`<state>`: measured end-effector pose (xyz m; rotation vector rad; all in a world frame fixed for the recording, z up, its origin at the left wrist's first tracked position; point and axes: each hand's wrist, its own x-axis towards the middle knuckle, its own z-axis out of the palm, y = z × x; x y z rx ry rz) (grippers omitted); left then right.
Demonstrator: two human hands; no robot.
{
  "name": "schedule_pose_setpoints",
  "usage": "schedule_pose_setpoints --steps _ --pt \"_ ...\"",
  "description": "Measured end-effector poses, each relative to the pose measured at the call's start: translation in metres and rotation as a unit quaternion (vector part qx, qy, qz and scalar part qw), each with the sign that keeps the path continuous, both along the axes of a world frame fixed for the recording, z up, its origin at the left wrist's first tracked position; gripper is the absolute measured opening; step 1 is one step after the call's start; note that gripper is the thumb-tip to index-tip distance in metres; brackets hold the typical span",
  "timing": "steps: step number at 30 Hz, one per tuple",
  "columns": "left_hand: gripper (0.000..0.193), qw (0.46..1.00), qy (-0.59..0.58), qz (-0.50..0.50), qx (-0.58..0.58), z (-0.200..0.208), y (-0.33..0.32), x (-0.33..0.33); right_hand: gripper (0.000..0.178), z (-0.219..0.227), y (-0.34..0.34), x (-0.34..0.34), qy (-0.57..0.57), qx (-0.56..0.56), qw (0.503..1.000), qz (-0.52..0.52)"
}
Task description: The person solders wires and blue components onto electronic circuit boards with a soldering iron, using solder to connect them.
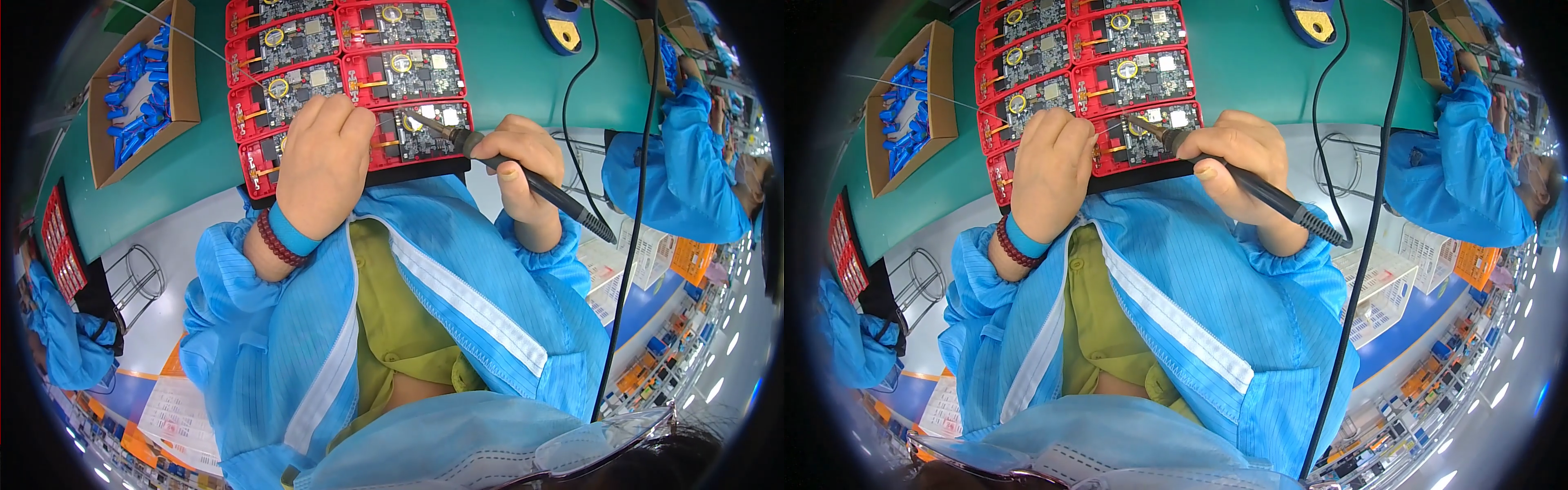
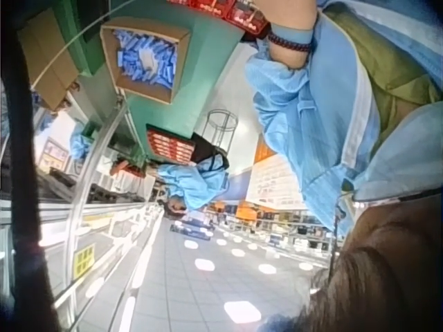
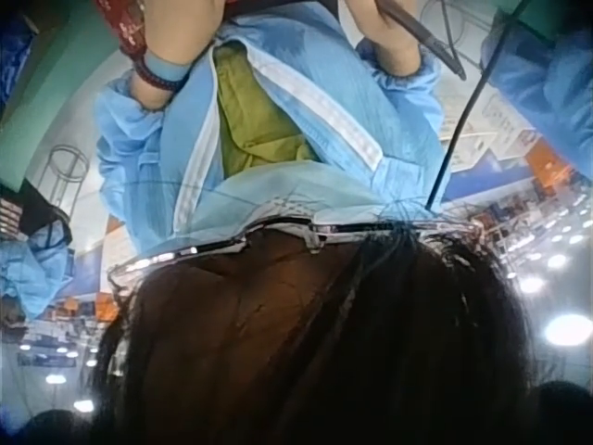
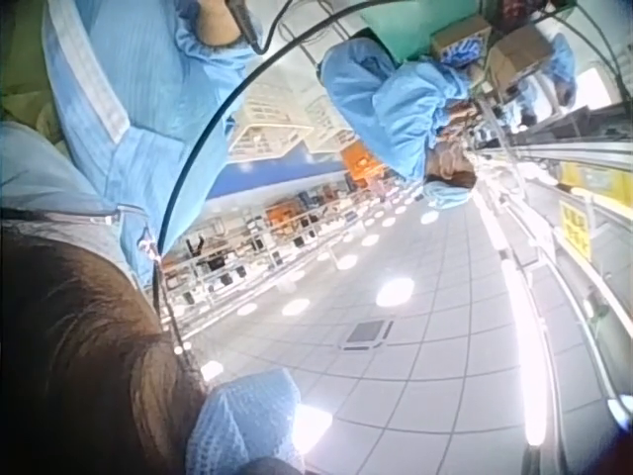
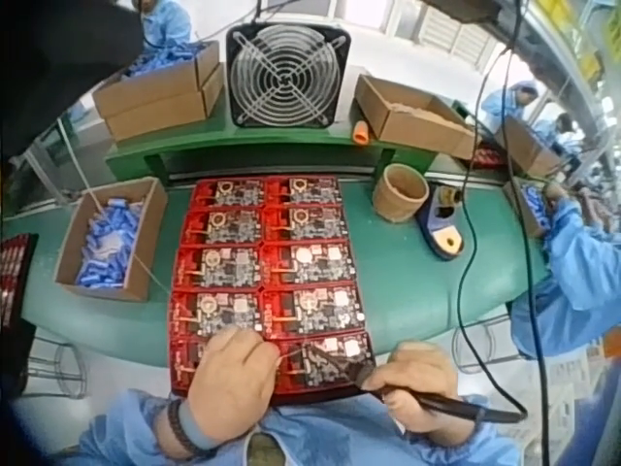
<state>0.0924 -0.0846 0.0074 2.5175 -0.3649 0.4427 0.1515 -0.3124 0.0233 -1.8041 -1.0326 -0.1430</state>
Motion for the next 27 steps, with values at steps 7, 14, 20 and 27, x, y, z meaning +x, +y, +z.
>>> schedule_pose_setpoints --steps 7,14,20,27 --pt "0.010 1.000 -0.004 -0.009 0.000 -0.001 -0.003 0.002 0.028 -0.001 0.001 -0.003 0.022 -0.015 1.000 0.005" --pt "0.009 1.000 -0.014 -0.015 -0.001 -0.001 0.002 0.006 0.029 0.001 0.006 -0.003 0.016 0.006 1.000 -0.006" --pt "0.009 0.997 -0.027 0.078 0.012 0.012 0.029 0.005 0.040 0.009 0.007 0.004 0.060 0.109 0.991 -0.039" --pt "0.024 0.957 -0.151 0.231 0.085 0.034 0.085 0.022 0.042 0.018 0.021 0.021 0.045 0.157 0.987 0.008"
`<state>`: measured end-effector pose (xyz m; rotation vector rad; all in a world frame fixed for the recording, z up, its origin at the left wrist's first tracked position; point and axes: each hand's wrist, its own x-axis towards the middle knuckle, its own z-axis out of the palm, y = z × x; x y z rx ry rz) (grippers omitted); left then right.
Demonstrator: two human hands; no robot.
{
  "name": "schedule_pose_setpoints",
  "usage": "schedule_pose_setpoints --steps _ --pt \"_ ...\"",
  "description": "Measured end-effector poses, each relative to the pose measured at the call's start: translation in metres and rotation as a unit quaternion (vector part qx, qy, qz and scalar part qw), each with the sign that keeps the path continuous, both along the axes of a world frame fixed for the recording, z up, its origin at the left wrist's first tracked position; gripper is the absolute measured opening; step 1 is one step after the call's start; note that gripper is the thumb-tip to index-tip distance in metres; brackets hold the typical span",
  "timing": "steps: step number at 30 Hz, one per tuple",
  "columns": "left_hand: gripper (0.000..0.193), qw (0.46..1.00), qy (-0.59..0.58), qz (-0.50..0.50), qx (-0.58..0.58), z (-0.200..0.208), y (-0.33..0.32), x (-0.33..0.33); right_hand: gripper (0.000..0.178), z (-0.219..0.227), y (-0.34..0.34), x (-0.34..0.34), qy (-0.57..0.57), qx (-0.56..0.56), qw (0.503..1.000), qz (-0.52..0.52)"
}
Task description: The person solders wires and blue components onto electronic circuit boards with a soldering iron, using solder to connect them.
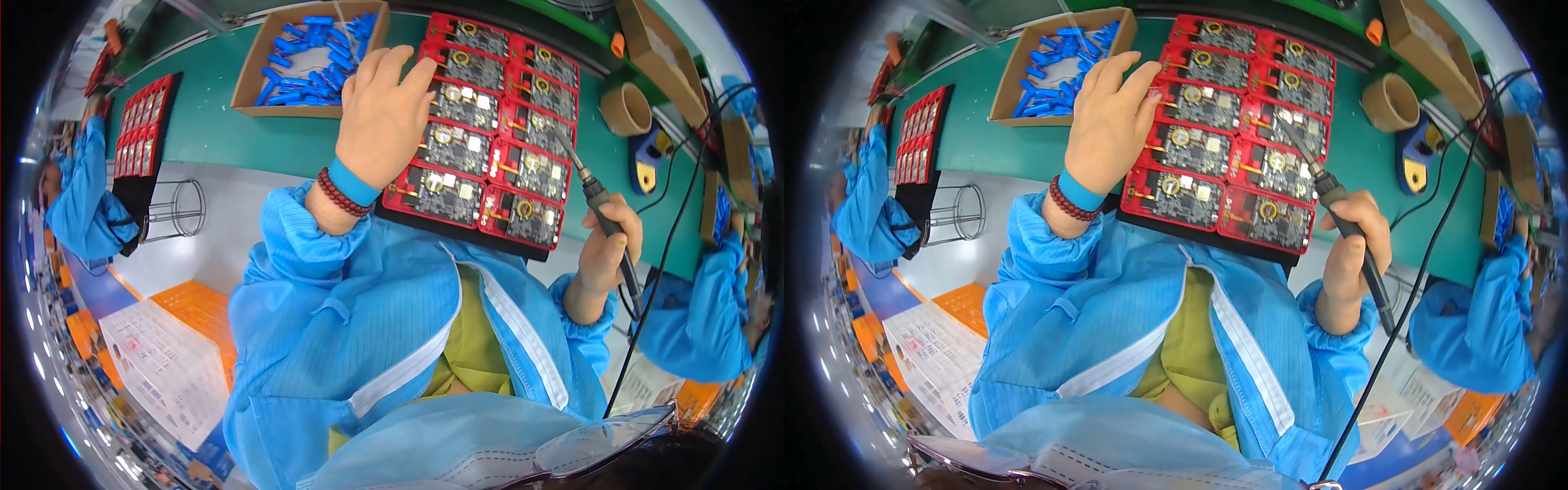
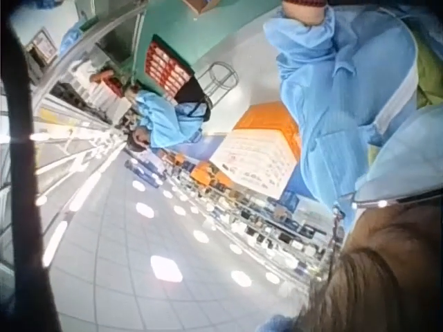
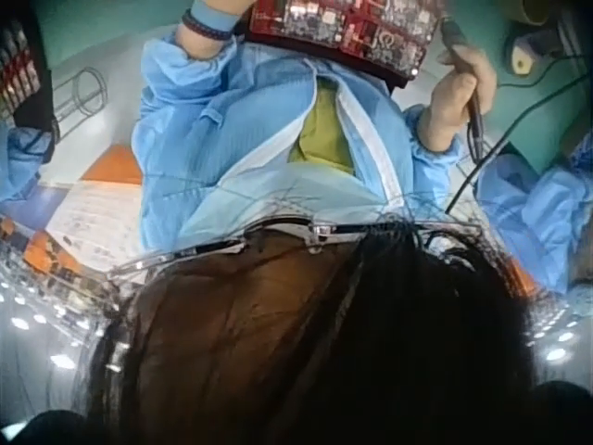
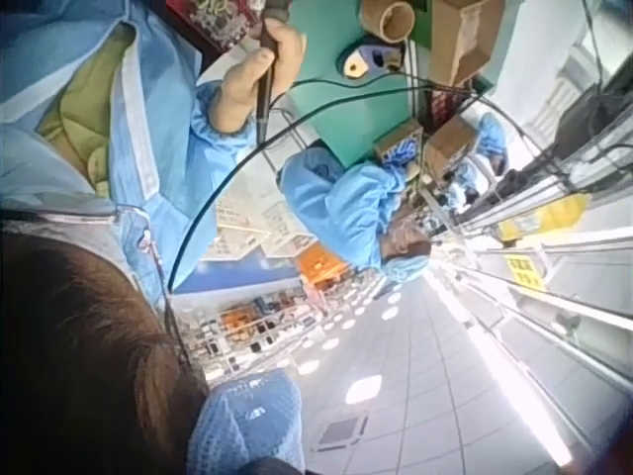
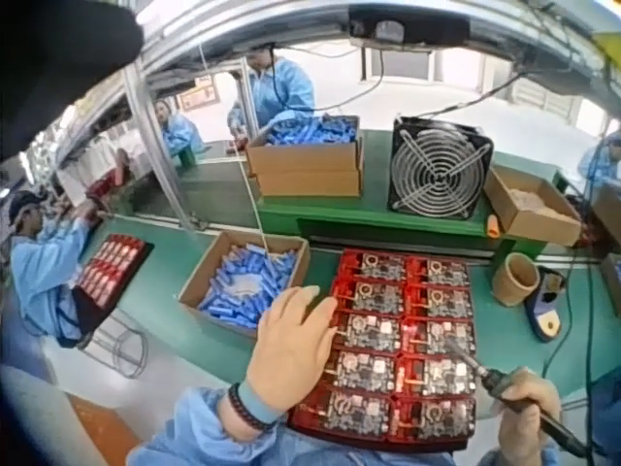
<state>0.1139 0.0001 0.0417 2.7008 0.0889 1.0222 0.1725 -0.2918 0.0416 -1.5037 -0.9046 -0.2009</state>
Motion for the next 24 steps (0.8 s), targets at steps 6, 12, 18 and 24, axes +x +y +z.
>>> schedule_pose_setpoints --steps 6,12,18,24 --pt "0.012 0.992 -0.014 0.106 0.066 0.011 0.100 -0.026 0.043 -0.004 0.004 0.005 -0.004 -0.021 1.000 -0.005" --pt "0.018 0.970 0.138 0.184 0.078 -0.020 0.208 0.000 0.038 -0.017 -0.004 0.013 0.037 0.020 0.997 -0.066" --pt "0.025 0.923 0.318 0.174 0.129 -0.027 0.220 0.017 0.038 -0.010 -0.003 0.008 0.040 -0.030 0.995 -0.091" --pt "0.022 0.969 0.226 0.080 0.062 -0.026 0.210 0.005 0.034 -0.002 0.010 0.008 0.033 -0.054 0.996 -0.061"
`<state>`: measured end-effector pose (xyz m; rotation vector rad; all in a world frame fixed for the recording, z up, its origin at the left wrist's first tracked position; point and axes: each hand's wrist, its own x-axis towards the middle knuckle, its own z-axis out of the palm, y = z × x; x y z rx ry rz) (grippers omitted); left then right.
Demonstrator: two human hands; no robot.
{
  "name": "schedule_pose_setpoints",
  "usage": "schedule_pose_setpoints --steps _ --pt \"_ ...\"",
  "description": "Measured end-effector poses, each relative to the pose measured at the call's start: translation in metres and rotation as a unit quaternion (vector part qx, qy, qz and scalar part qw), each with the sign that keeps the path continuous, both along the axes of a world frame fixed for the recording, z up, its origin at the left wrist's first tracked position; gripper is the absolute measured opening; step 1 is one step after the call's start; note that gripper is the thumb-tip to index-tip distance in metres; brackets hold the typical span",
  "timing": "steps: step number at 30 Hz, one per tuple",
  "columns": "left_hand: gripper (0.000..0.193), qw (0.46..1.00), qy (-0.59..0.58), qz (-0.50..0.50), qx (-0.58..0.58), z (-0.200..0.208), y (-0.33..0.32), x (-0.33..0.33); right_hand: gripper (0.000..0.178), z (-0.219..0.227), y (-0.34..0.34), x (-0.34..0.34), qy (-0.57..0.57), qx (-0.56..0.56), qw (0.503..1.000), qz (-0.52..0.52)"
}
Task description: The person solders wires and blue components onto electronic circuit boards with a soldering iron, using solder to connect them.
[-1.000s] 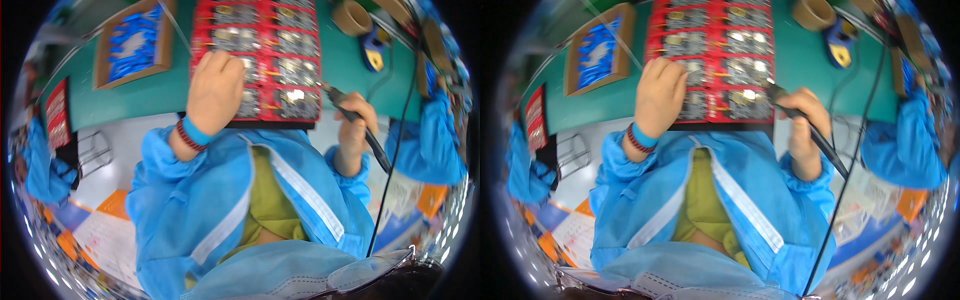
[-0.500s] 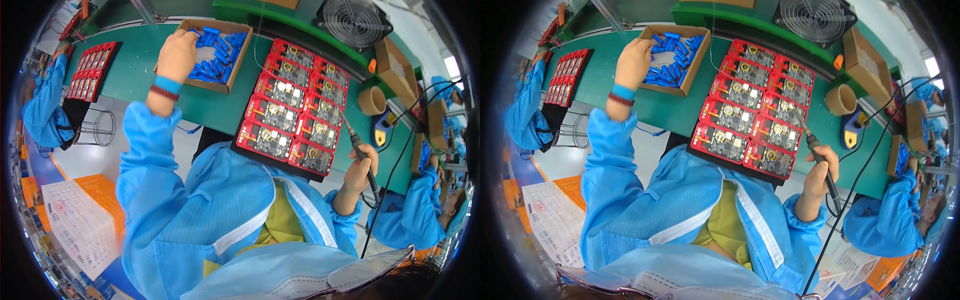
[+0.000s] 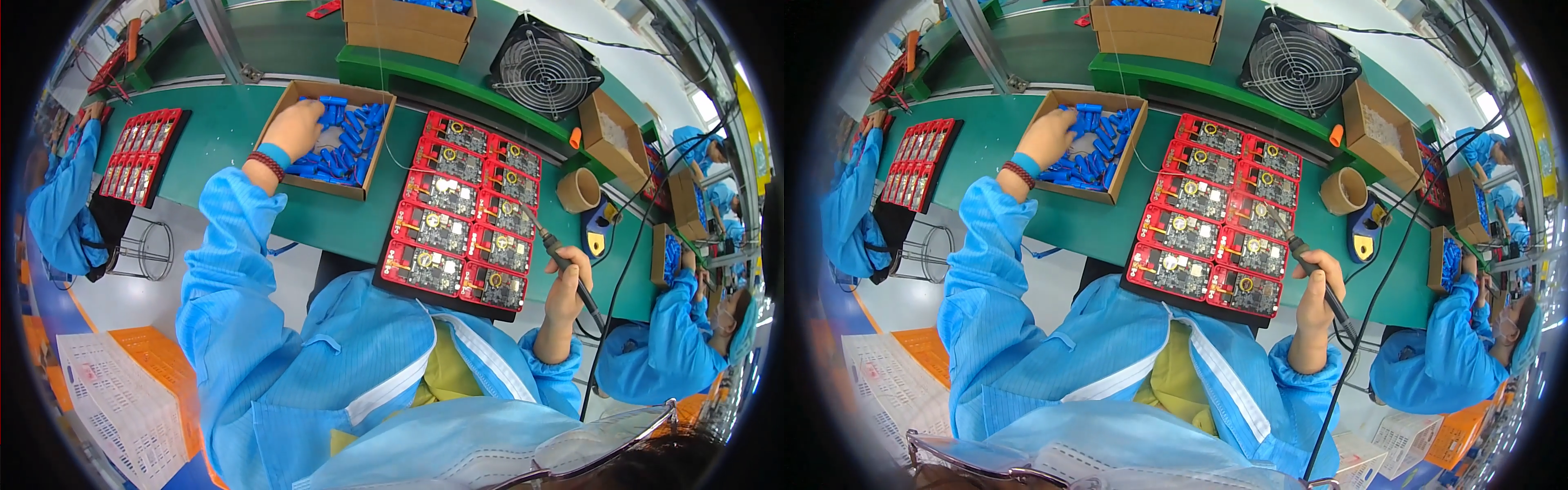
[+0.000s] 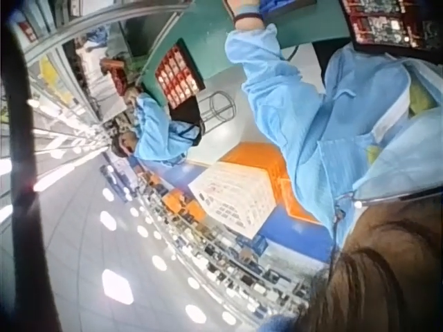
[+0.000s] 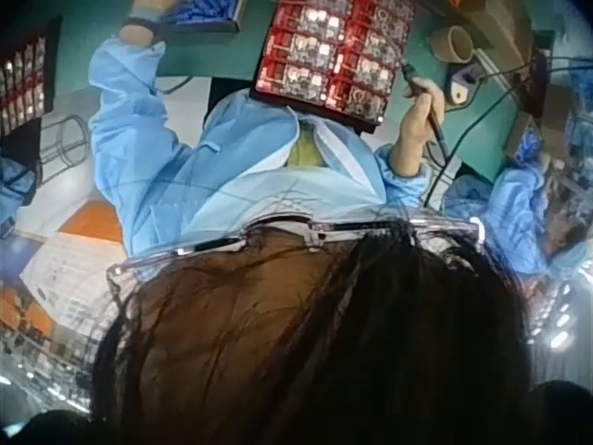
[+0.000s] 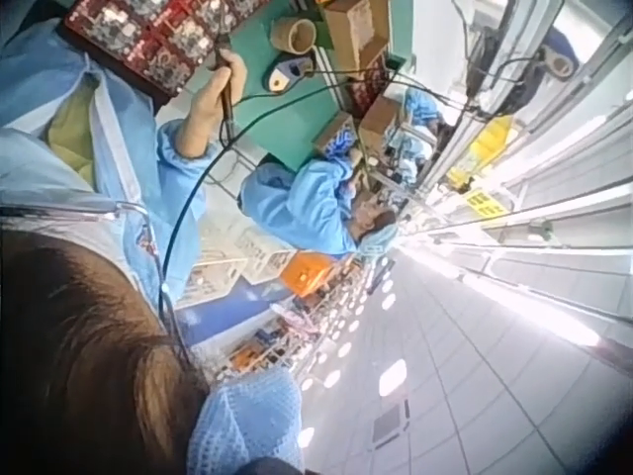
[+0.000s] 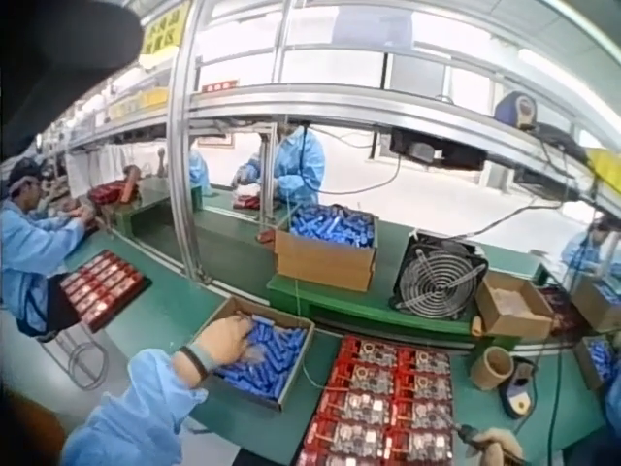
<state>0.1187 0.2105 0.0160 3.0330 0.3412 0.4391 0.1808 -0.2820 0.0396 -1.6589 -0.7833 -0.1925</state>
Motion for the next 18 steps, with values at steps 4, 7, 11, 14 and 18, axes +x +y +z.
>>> schedule_pose_setpoints --steps 4,7,11,14,18 --pt "0.023 0.944 -0.164 -0.003 -0.285 0.023 -0.025 -0.019 0.037 0.003 0.006 0.001 0.011 0.008 0.999 0.031" --pt "0.023 0.809 -0.156 -0.026 -0.566 0.046 -0.068 -0.038 0.038 0.004 0.017 -0.001 0.040 0.062 0.995 0.062" --pt "0.024 0.663 -0.073 -0.094 -0.739 0.050 -0.143 -0.047 0.030 -0.001 0.036 0.000 0.110 0.150 0.969 0.161" --pt "0.018 0.601 -0.048 -0.135 -0.786 0.041 -0.185 -0.046 0.020 0.007 0.056 -0.007 0.087 0.084 0.974 0.189" --pt "0.015 0.576 -0.019 -0.129 -0.807 0.030 -0.224 -0.039 0.034 0.015 0.078 -0.019 0.074 -0.021 0.986 0.145"
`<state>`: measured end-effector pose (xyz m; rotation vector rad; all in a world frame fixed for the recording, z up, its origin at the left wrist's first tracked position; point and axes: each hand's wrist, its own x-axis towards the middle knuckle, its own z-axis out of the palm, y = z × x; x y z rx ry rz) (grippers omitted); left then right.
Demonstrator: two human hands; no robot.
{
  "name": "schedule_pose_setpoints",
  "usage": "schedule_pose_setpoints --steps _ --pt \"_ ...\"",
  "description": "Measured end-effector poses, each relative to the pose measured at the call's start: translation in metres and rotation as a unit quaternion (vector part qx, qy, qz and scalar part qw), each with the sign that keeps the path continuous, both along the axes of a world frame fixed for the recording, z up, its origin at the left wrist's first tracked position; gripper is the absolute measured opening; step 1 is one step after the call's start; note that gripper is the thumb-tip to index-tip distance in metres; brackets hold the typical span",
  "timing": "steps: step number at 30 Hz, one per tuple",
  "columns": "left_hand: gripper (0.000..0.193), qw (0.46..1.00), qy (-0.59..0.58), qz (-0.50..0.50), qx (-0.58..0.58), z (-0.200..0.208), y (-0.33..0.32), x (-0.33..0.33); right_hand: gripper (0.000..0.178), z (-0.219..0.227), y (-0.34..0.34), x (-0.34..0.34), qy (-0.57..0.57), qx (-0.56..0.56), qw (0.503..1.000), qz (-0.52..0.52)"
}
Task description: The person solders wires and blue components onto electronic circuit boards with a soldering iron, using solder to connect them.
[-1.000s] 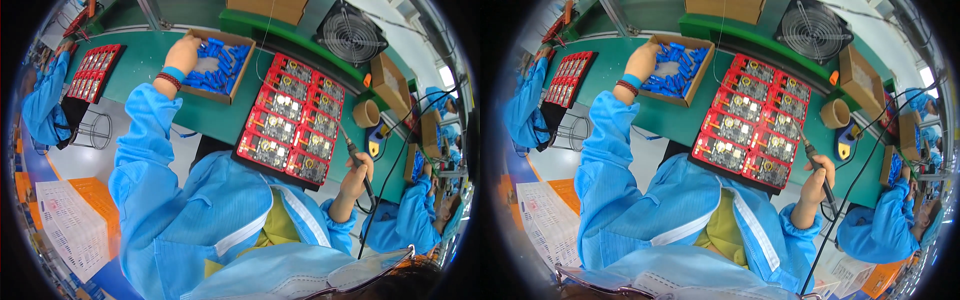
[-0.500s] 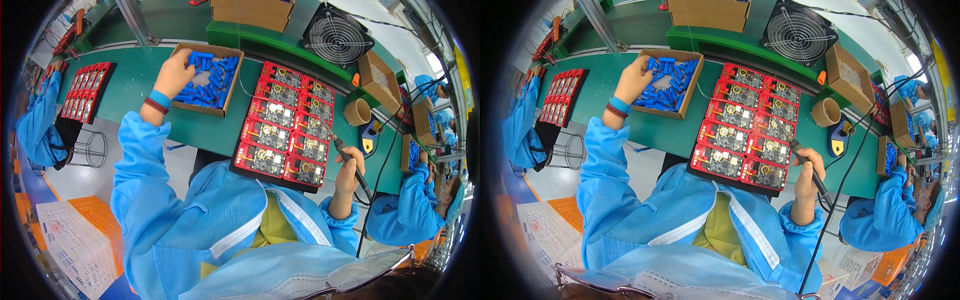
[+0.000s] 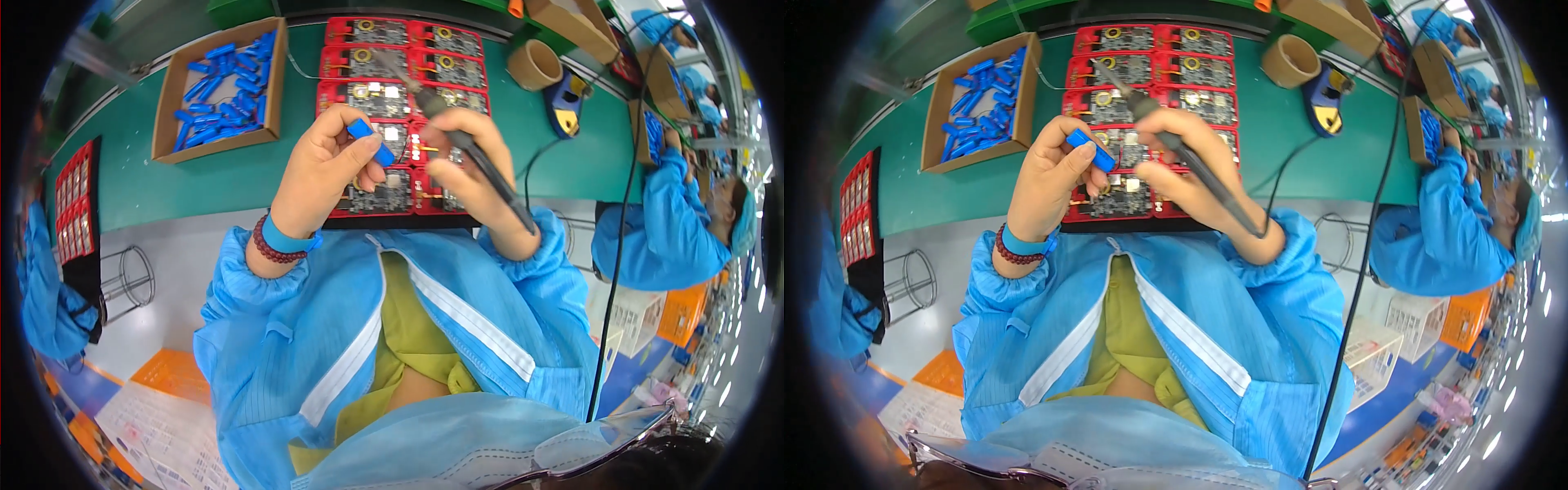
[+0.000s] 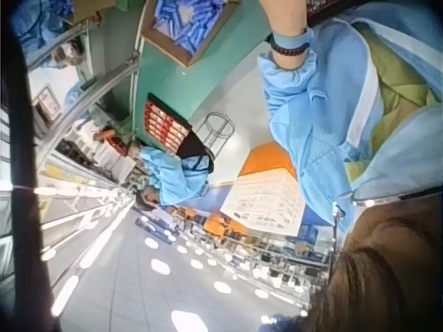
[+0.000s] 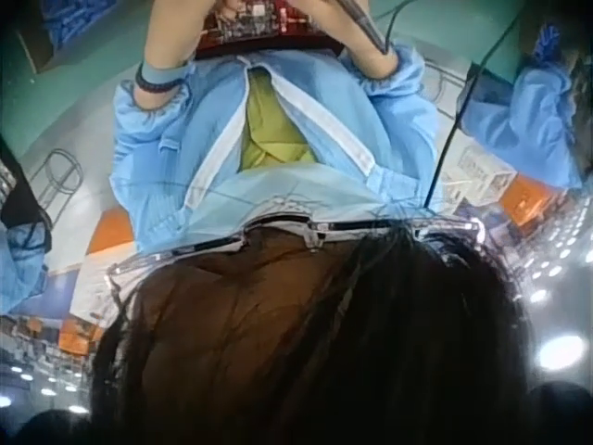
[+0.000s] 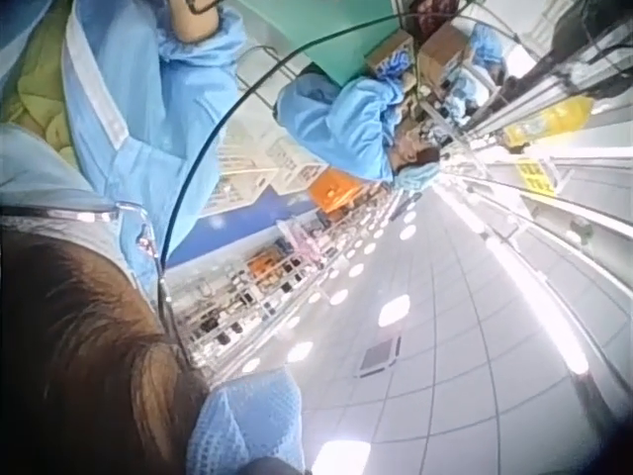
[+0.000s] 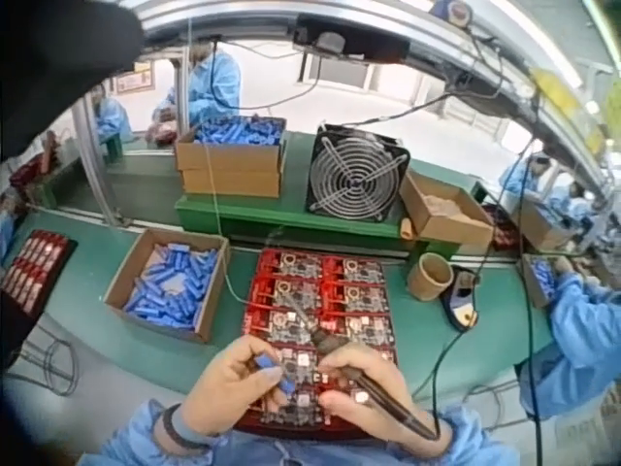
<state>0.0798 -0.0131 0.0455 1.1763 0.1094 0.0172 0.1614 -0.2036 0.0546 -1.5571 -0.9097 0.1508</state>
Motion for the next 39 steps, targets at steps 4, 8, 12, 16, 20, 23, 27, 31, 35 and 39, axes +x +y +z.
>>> schedule_pose_setpoints --steps 4,8,12,16,20,23,27,31,35,39 --pt "0.015 0.999 -0.010 -0.046 0.022 -0.004 -0.018 0.004 0.032 -0.001 -0.004 -0.003 0.000 -0.028 1.000 -0.004" --pt "0.017 0.999 -0.034 -0.033 -0.017 -0.005 -0.034 0.000 0.026 0.000 -0.007 -0.006 -0.006 -0.005 1.000 -0.012" --pt "0.019 0.983 0.047 -0.105 -0.144 -0.006 -0.045 0.004 0.024 0.005 -0.011 -0.009 0.010 -0.015 1.000 -0.009" --pt "0.012 0.991 0.014 -0.109 -0.076 -0.019 -0.047 0.006 0.028 -0.010 -0.014 0.001 -0.110 0.008 0.993 -0.033" --pt "0.008 0.984 0.035 -0.098 -0.146 -0.017 -0.047 0.004 0.029 -0.013 -0.019 -0.004 -0.083 0.005 0.995 -0.057" --pt "0.008 0.968 0.031 -0.148 -0.200 -0.014 -0.045 0.002 0.030 -0.013 -0.025 -0.006 -0.053 0.011 0.998 -0.039" --pt "0.008 0.945 0.040 -0.237 -0.220 -0.016 -0.040 0.000 0.028 -0.002 -0.026 -0.005 -0.084 0.043 0.995 0.032" --pt "0.008 0.946 0.062 -0.252 -0.195 -0.020 -0.040 0.002 0.027 0.001 -0.030 -0.001 -0.096 0.028 0.992 0.079" --pt "0.004 0.990 0.040 -0.108 0.085 -0.015 -0.046 0.007 0.030 -0.007 -0.032 0.006 -0.155 -0.012 0.984 -0.081" --pt "0.003 0.950 -0.060 -0.021 0.304 -0.011 -0.055 0.010 0.035 -0.008 -0.028 0.006 -0.332 -0.069 0.938 -0.079"
